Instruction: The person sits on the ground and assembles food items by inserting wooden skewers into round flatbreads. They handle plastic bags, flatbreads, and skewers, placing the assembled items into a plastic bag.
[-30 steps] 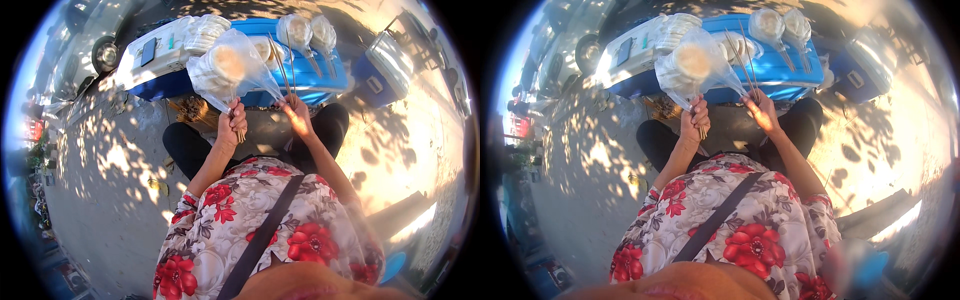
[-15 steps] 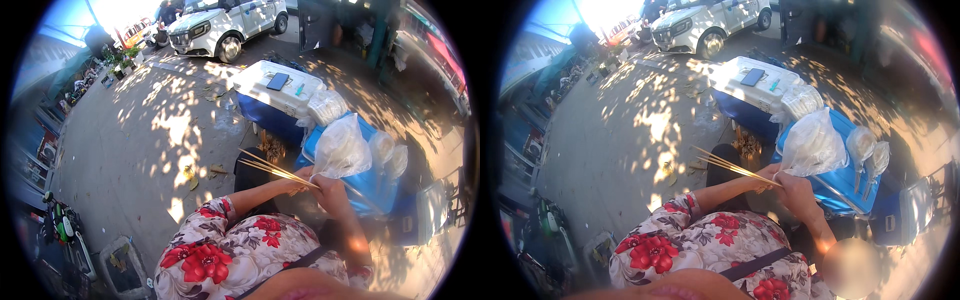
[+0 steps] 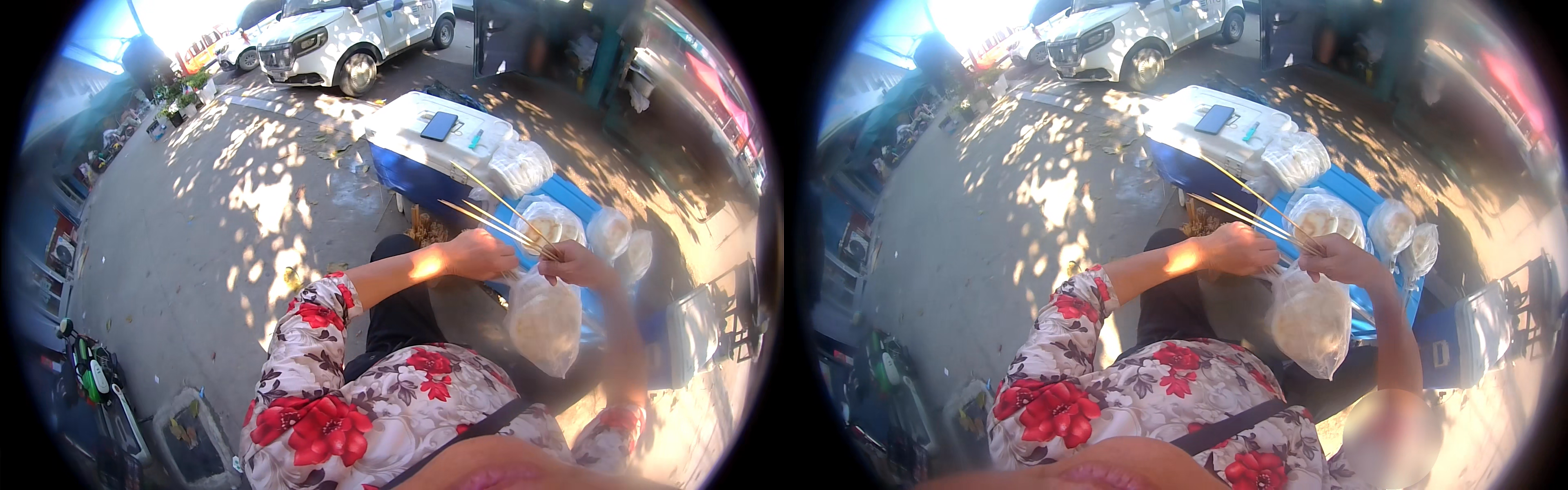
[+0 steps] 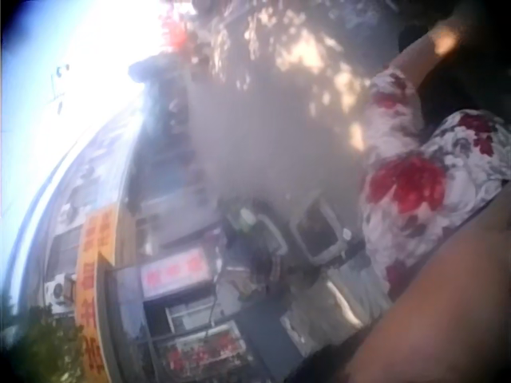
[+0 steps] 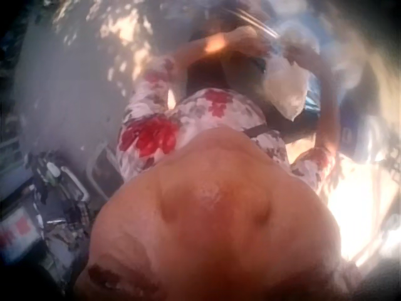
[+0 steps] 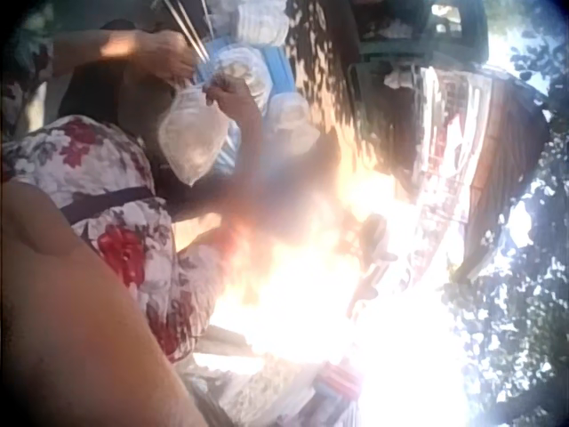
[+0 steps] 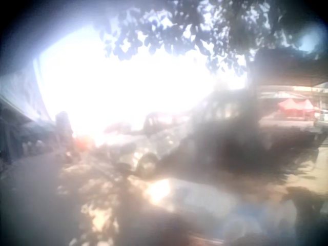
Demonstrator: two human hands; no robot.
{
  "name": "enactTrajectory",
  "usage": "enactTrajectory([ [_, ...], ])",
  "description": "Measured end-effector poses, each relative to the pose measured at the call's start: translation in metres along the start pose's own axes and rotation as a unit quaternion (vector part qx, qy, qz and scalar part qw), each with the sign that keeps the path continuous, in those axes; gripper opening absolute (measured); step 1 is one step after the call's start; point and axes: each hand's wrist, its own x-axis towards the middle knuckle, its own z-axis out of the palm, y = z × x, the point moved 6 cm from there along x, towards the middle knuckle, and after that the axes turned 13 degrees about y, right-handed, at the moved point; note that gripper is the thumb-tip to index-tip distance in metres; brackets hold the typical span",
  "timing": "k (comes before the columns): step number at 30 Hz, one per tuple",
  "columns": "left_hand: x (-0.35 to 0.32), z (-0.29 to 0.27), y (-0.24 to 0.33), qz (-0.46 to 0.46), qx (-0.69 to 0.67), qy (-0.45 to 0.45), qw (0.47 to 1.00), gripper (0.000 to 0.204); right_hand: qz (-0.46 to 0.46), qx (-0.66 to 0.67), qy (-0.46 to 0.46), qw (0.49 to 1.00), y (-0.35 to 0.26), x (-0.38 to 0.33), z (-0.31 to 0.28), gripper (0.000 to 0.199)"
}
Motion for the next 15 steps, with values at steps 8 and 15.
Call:
enactTrajectory([
  [8,-0.016,0.016,0.016,-0.302,-0.628,0.059,0.715,0.036,0.025,0.359,0.187,0.914,0.066,-0.012,-0.008,0.019],
  [15,-0.028,0.071,0.019,-0.441,-0.803,0.141,0.374,0.051,-0.093,0.526,0.325,0.781,0.090,-0.012,0.074,0.019],
])
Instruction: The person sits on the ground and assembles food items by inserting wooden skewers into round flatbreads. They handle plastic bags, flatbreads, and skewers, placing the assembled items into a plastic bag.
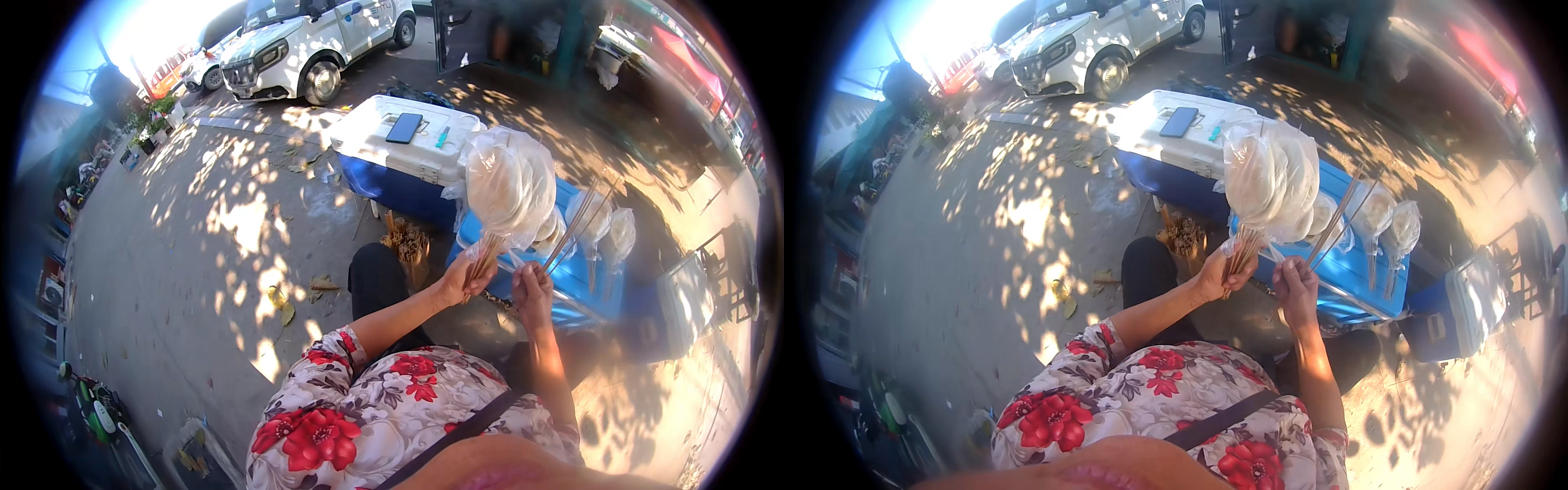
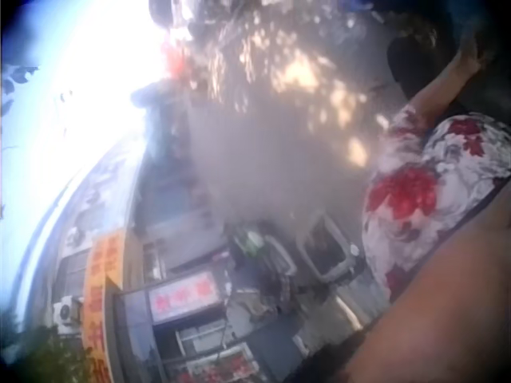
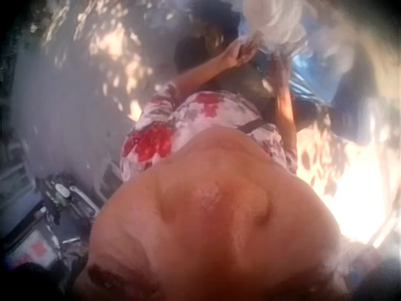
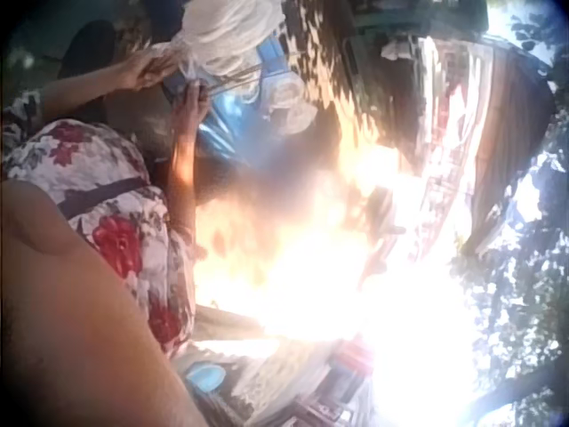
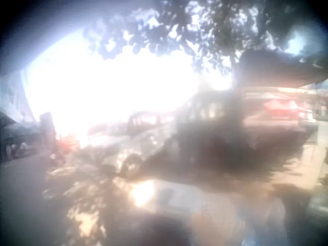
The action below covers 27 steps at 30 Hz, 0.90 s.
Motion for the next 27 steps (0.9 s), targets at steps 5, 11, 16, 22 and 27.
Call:
enactTrajectory([
  [5,0.013,-0.006,-0.016,0.053,0.110,0.135,0.983,0.053,-0.095,-0.175,0.018,0.980,0.000,-0.011,0.036,0.027],
  [11,0.007,-0.001,0.000,0.218,0.469,0.158,0.841,0.051,-0.153,-0.407,0.056,0.899,-0.002,0.001,0.029,0.034],
  [16,0.004,0.001,-0.007,0.185,0.517,0.179,0.816,0.054,-0.071,-0.315,0.090,0.942,0.018,0.009,0.002,0.029],
  [22,0.007,-0.003,-0.018,0.207,0.516,0.188,0.810,0.053,-0.081,-0.299,0.110,0.945,0.018,0.011,-0.014,0.023],
  [27,0.017,-0.023,-0.036,0.130,0.404,0.190,0.885,0.046,-0.005,-0.192,0.130,0.973,0.030,0.011,-0.015,0.020],
])
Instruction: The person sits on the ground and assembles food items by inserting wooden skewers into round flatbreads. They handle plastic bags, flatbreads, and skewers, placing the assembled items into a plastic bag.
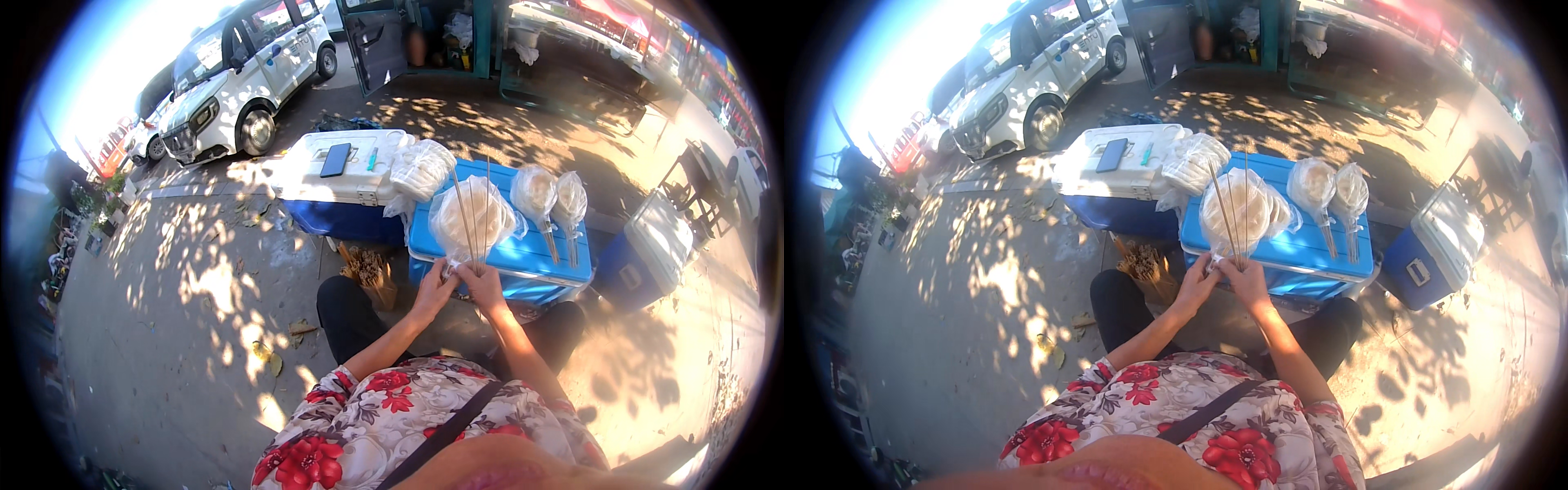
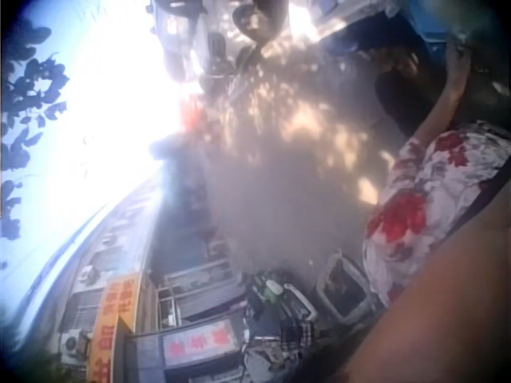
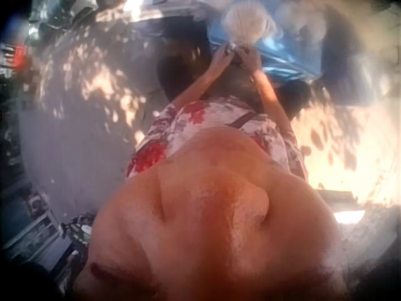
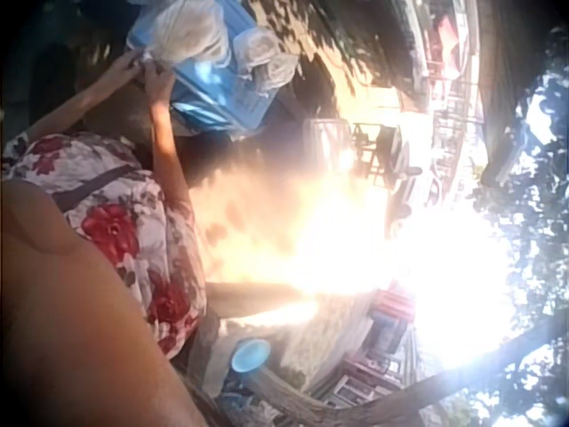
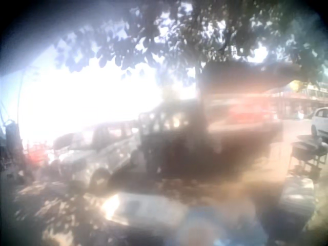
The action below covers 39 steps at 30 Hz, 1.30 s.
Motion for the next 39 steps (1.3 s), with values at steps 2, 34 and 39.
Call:
enactTrajectory([
  [2,-0.002,0.002,0.002,-0.012,-0.041,-0.011,0.999,0.043,0.046,0.052,-0.018,0.997,0.003,-0.001,-0.003,0.020],
  [34,-0.025,-0.002,0.025,-0.191,-0.214,-0.041,0.957,0.021,-0.323,-0.258,-0.033,0.910,-0.040,-0.009,-0.015,0.013],
  [39,-0.030,0.006,0.035,-0.273,-0.360,-0.149,0.880,0.020,-0.123,0.051,-0.058,0.989,0.030,-0.022,-0.019,0.010],
])
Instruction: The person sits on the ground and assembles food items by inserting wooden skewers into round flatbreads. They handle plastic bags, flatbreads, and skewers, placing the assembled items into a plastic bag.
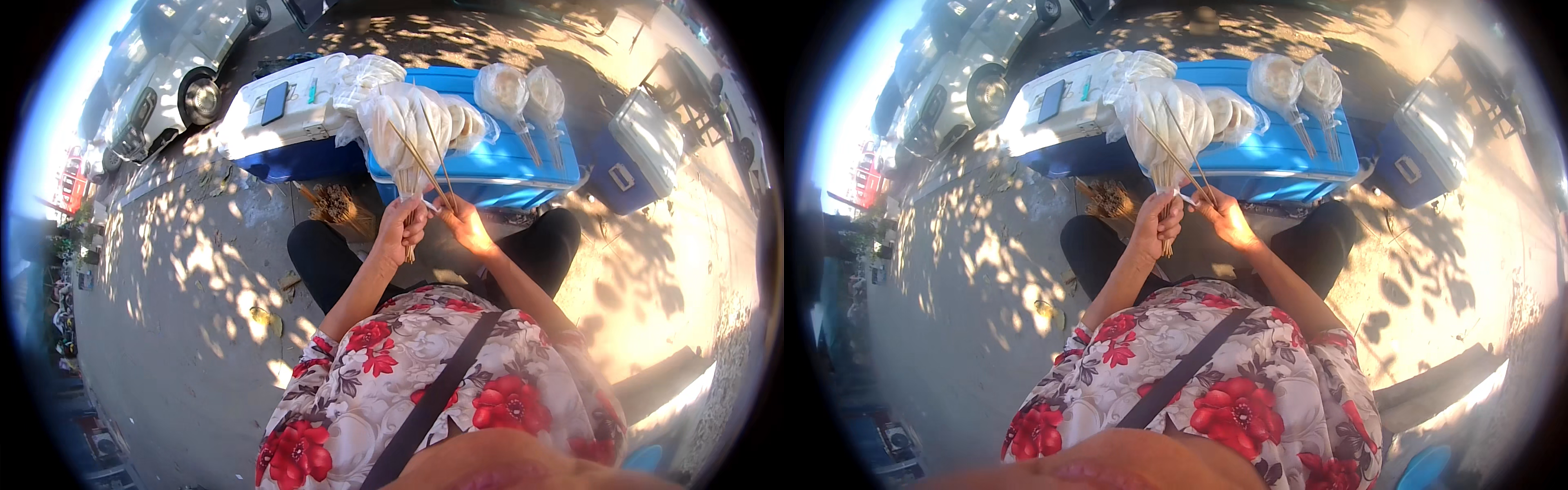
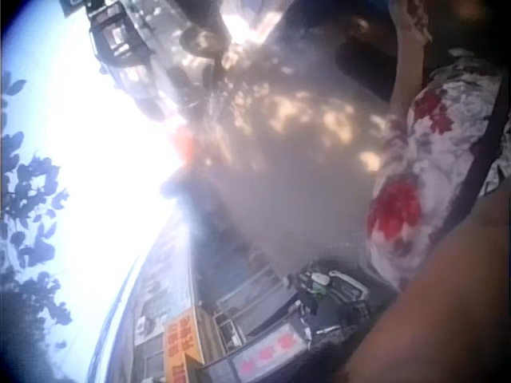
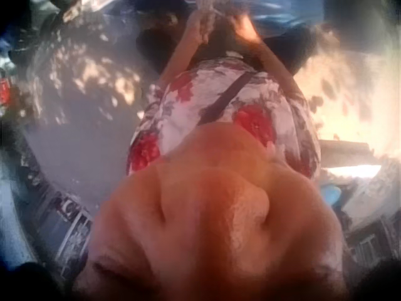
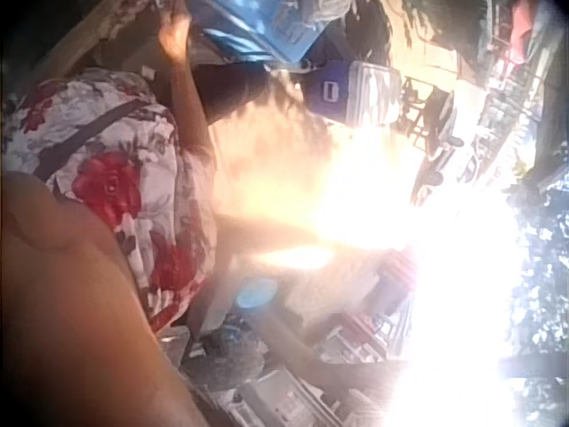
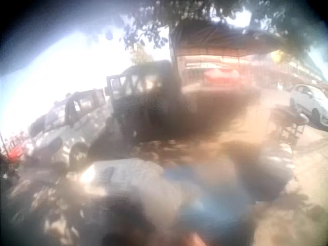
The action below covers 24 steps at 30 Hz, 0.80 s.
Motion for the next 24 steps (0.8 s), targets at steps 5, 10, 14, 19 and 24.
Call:
enactTrajectory([
  [5,0.000,-0.012,-0.016,-0.051,-0.040,0.001,0.998,0.019,0.004,0.018,-0.037,0.999,0.016,-0.012,0.008,0.013],
  [10,0.018,-0.005,0.019,0.170,0.202,0.075,0.962,0.023,-0.005,-0.049,0.064,0.997,-0.037,0.014,-0.005,0.031],
  [14,0.057,0.025,0.021,0.312,0.319,0.060,0.893,0.026,-0.061,-0.265,0.068,0.960,-0.070,0.060,-0.005,0.048],
  [19,0.114,0.078,0.003,0.283,0.328,0.027,0.901,0.022,-0.051,-0.342,0.090,0.934,-0.089,0.117,-0.051,0.048],
  [24,0.168,0.117,0.010,0.302,0.279,-0.054,0.910,0.037,0.004,-0.386,0.057,0.921,-0.089,0.186,-0.090,0.045],
])
